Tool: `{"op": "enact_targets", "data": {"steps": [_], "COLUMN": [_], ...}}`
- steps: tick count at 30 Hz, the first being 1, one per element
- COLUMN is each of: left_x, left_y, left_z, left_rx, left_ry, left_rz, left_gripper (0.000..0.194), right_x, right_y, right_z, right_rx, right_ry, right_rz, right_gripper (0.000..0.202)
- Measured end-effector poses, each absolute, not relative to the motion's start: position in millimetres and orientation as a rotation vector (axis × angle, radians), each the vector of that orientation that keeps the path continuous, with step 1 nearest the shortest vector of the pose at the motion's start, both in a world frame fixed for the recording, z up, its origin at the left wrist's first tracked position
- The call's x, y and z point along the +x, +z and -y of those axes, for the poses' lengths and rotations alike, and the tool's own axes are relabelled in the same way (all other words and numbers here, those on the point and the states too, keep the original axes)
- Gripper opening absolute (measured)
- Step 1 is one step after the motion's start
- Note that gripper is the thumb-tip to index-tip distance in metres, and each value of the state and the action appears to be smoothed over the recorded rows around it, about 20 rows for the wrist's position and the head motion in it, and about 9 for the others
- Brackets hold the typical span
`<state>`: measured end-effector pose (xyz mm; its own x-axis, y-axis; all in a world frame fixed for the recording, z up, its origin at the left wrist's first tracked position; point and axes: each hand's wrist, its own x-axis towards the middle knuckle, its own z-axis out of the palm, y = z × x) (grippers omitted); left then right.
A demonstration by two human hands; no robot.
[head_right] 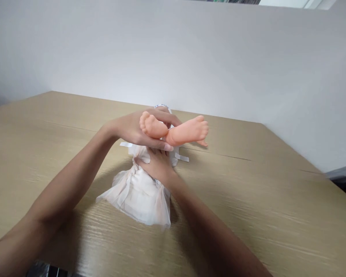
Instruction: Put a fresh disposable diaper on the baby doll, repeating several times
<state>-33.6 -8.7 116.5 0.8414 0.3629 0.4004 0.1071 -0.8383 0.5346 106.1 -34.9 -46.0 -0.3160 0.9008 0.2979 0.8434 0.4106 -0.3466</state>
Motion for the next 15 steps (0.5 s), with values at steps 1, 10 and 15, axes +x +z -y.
{"op": "enact_targets", "data": {"steps": [1, 10, 15], "left_x": [-33.5, -33.3, -32.5], "left_y": [116.1, 115.7, 114.4], "left_z": [7.7, 4.7, 4.4], "left_rx": [2.508, 2.509, 2.515], "left_ry": [0.661, 0.637, 0.65], "left_rz": [-0.326, -0.335, -0.278], "left_gripper": [0.033, 0.029, 0.034], "right_x": [106.2, 109.4, 118.0], "right_y": [-45.6, -41.5, -39.6], "right_z": [34.4, 31.8, 44.0], "right_rx": [-1.491, -1.464, -1.336], "right_ry": [0.204, 0.32, 0.298], "right_rz": [2.219, 2.226, 2.308], "right_gripper": [0.078, 0.072, 0.048]}}
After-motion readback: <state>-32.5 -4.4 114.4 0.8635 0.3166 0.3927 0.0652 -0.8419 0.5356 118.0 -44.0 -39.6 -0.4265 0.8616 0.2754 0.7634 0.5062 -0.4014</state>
